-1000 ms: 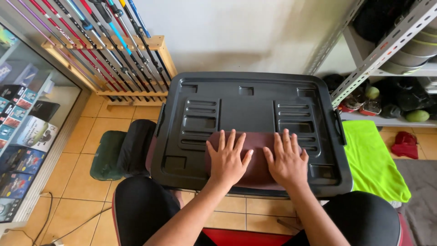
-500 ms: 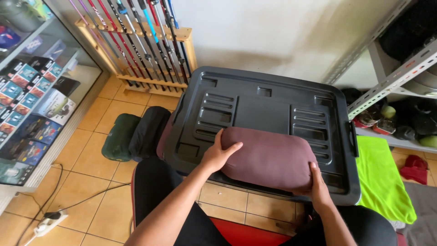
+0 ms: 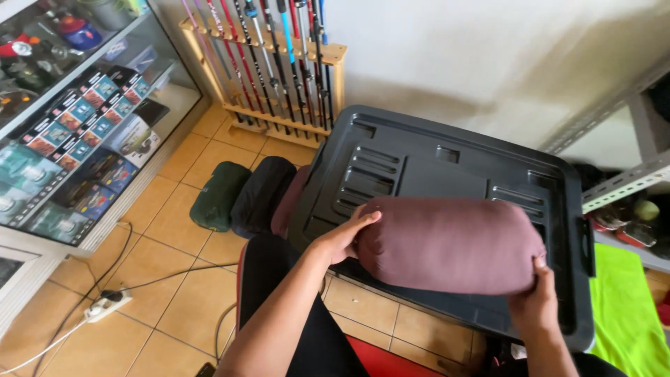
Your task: The person ties a drawstring on a rolled maroon sleeping bag and secures it with a green cord on a black plastic lid. Then, the person unfolds a red sleeping bag on the same lid, spreads it out, and begins to fold it.
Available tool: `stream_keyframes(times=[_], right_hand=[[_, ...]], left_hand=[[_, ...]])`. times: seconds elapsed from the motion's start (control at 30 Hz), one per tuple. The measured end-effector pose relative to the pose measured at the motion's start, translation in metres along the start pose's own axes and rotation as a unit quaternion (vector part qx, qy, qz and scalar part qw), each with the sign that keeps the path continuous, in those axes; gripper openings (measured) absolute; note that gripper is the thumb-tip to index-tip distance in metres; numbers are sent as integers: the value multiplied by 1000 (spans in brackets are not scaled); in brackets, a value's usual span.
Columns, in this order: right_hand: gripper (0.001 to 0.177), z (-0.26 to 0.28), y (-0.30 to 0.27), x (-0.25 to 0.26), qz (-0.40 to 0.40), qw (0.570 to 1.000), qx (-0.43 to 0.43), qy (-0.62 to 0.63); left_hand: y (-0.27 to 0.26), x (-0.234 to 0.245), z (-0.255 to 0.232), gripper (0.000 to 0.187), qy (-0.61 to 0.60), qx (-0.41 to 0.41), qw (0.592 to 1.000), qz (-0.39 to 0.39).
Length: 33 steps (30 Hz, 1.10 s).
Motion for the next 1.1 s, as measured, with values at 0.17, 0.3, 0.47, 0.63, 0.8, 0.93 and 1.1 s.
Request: stream_keyframes(times=[0.17,0.3,0.47,0.63,0.8,0.93,1.1], right_hand=[[54,13,26,-59,48,999,24,-4],[93,36,-59,-227,261,962,58,-47],[62,-118,-14,-218,305,908,25,-285],[85,-229,-56,-204,418,602,262,-628],[92,-242,-75,-201,306,367,399,-782],[86,-240,-83,-209,260,376,434,-776],[76,-246,-82,-210,194,473,579,-635]], left_hand=[[-4,32,-4,115,-58,-80,994,-38],[-24,103,1,68,-172,-290,926,-168],[-77,214,18,67,-288,-354,839,-297],[-128,315,44,54,-376,-300,775,-409],[-146,392,62,44,-312,-252,756,-517],[-140,422,49,52,-304,-322,724,-529],[-91,472,80,80,-373,-152,693,-598]])
Point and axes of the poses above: each hand's wrist, its own y-axis towards the middle knuckle, its own x-axis out of the back of the hand, z = x × y, the point moved 6 cm from there along y, towards the middle knuckle, and after that the axes turned 8 degrees about y, right-handed, at the moved point
